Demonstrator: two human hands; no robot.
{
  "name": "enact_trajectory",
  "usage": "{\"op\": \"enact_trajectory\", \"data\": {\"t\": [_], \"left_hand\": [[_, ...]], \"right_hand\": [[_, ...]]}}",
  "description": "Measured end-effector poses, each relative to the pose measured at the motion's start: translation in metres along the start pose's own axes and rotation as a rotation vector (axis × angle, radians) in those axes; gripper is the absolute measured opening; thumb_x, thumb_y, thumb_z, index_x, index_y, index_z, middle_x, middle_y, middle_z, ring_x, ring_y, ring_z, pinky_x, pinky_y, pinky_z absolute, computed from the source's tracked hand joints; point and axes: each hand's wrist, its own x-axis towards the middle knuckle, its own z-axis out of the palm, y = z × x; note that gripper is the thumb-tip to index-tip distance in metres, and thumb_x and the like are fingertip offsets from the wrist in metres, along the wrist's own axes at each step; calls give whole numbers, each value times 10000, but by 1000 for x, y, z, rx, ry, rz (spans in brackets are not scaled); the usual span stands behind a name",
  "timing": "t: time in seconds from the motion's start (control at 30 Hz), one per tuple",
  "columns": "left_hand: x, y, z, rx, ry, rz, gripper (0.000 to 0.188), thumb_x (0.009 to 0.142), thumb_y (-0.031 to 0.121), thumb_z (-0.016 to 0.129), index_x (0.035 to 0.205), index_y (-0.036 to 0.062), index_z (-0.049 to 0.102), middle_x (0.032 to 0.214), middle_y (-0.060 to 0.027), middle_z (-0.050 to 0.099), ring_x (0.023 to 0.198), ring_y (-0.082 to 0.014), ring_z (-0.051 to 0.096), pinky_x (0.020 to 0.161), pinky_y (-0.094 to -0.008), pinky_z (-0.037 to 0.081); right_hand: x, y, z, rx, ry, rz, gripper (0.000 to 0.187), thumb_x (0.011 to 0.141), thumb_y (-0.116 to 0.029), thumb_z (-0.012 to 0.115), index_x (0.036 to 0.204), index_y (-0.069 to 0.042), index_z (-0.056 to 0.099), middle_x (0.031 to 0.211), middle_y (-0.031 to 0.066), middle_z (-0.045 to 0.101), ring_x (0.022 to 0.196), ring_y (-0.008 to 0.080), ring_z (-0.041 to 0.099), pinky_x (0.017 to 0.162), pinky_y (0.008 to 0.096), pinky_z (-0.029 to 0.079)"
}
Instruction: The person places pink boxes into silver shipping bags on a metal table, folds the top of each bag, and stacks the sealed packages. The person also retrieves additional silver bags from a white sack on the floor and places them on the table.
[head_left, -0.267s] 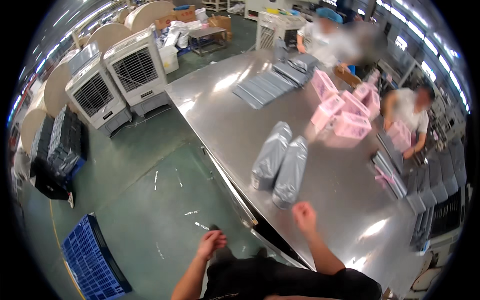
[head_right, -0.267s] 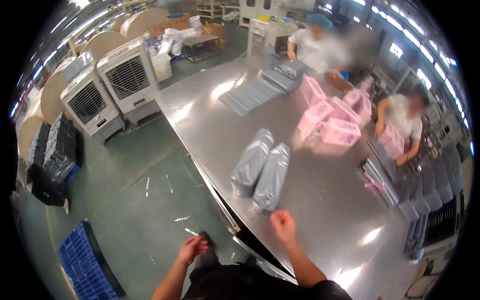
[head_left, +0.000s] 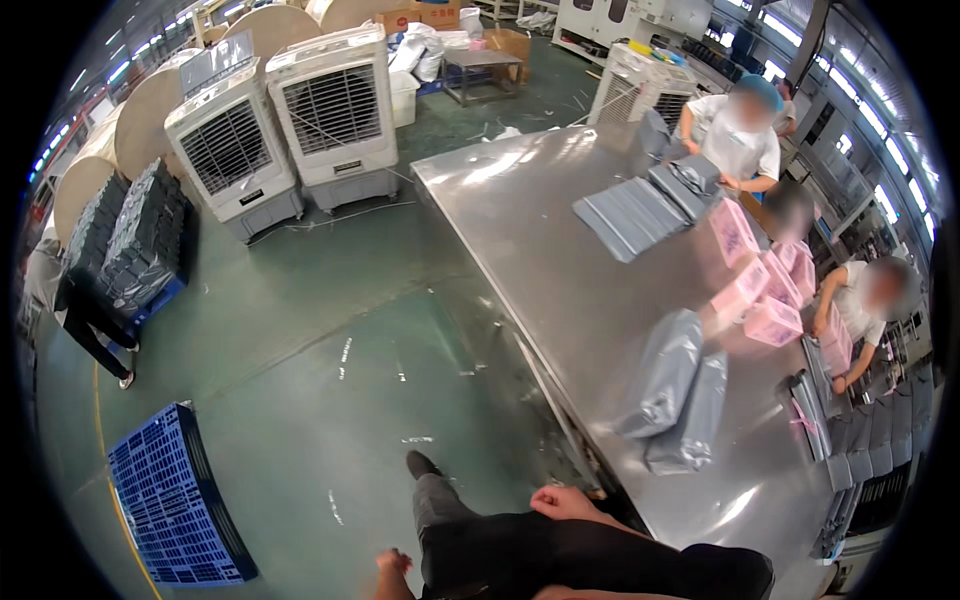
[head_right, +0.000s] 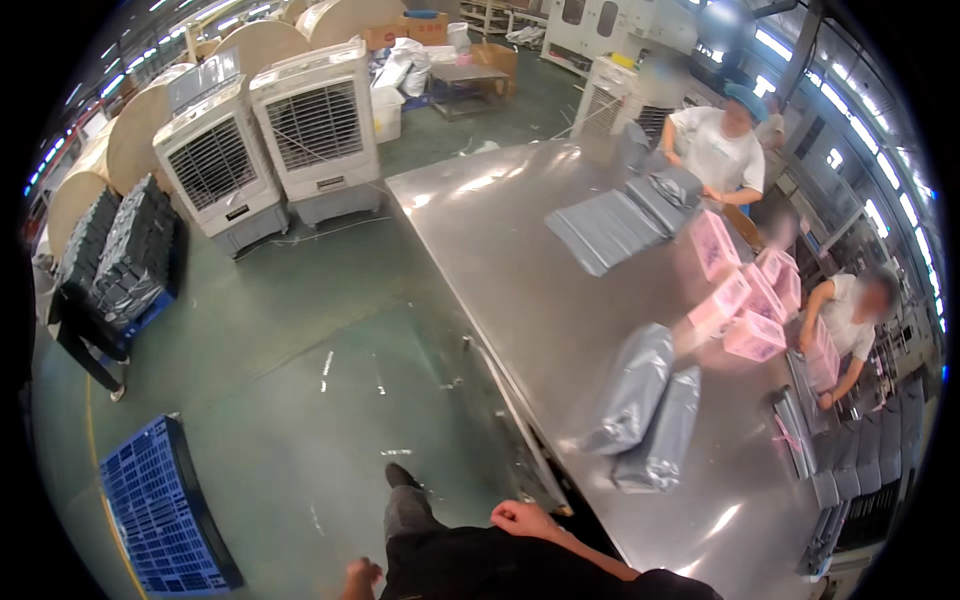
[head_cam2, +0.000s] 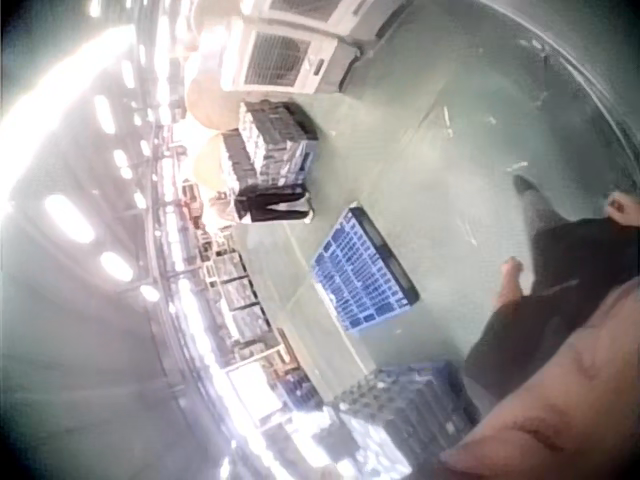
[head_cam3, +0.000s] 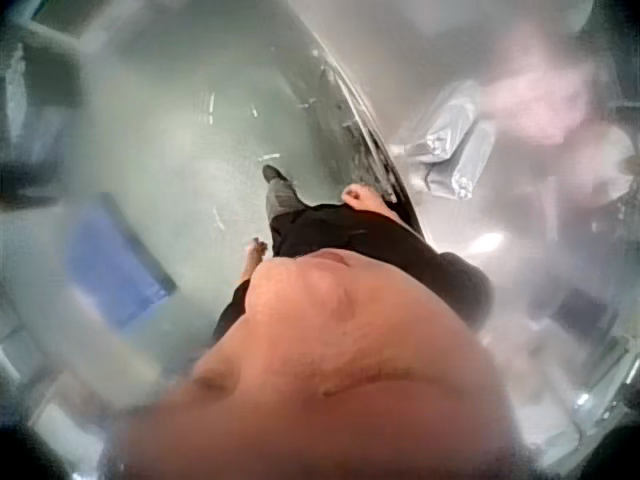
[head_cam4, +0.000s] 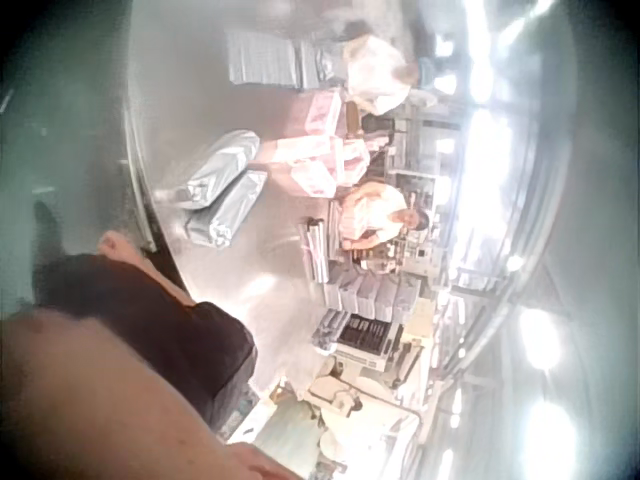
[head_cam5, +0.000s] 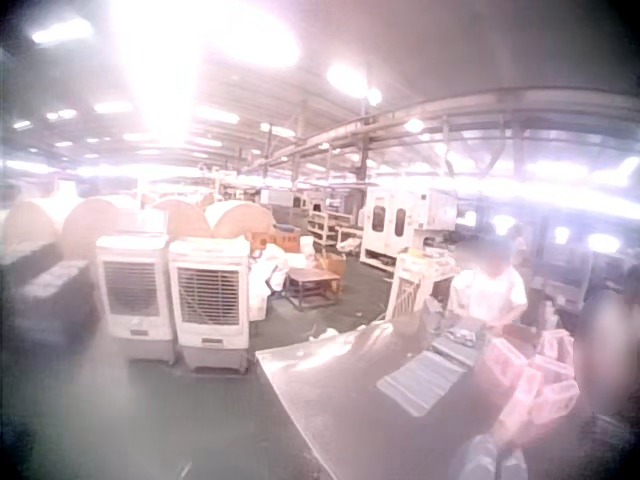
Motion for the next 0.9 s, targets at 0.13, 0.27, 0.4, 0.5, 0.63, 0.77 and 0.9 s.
{"op": "enact_trajectory", "data": {"t": [0.13, 0.27, 0.4, 0.5, 0.63, 0.77, 0.9], "left_hand": [[-30, -57, -33, 16, 519, 211, 279, 917, 330, 624, 1116, 142, 677, 1084, -85, 655, 897, -283, 657, 700, -479, 537], [-37, -119, -148, 310, 929, 503, 282, 878, 382, 687, 1081, 195, 744, 1225, -27, 664, 1039, -259, 671, 834, -471, 563], [14, -136, -306, 513, 1168, 460, 239, 876, 322, 717, 1058, 167, 703, 1066, -23, 657, 890, -267, 659, 748, -435, 554], [67, -130, -436, 468, 1366, 389, 179, 872, 278, 737, 980, 155, 664, 908, -40, 635, 797, -259, 635, 689, -411, 539], [84, -104, -579, 472, 1558, 660, 164, 976, 261, 641, 1064, 123, 659, 898, -73, 631, 789, -269, 626, 690, -411, 534], [70, -97, -710, 480, 1364, 776, 272, 1050, 226, 531, 1231, 57, 643, 1077, -141, 670, 906, -290, 666, 779, -423, 552], [116, -105, -849, 656, 1217, 730, 359, 1073, 249, 500, 1358, 49, 588, 1251, -181, 653, 1086, -293, 672, 908, -437, 561]], "right_hand": [[114, -132, -1, -87, 28, -185, 288, 962, -337, 691, 1121, -97, 709, 932, 79, 760, 868, 223, 730, 784, 352, 563], [227, -225, -11, -194, -9, -310, 287, 973, -332, 657, 1121, -89, 693, 941, 87, 747, 885, 267, 726, 784, 385, 562], [345, -297, -25, -248, -28, -390, 272, 966, -333, 614, 1108, -111, 680, 978, 87, 734, 928, 306, 704, 789, 434, 550], [442, -331, -35, -219, -21, -435, 257, 959, -312, 591, 1087, -107, 679, 986, 97, 728, 946, 322, 697, 790, 461, 547], [572, -388, -62, -322, -144, -410, 251, 990, -323, 575, 1117, -131, 673, 1055, 101, 701, 988, 317, 686, 841, 455, 545], [701, -462, -131, -414, -108, -571, 253, 989, -321, 566, 1110, -117, 655, 1038, 145, 682, 975, 372, 674, 817, 506, 554], [794, -536, -225, -276, 84, -539, 267, 994, -320, 558, 1137, -119, 660, 1063, 128, 683, 1006, 351, 669, 839, 478, 556]]}}
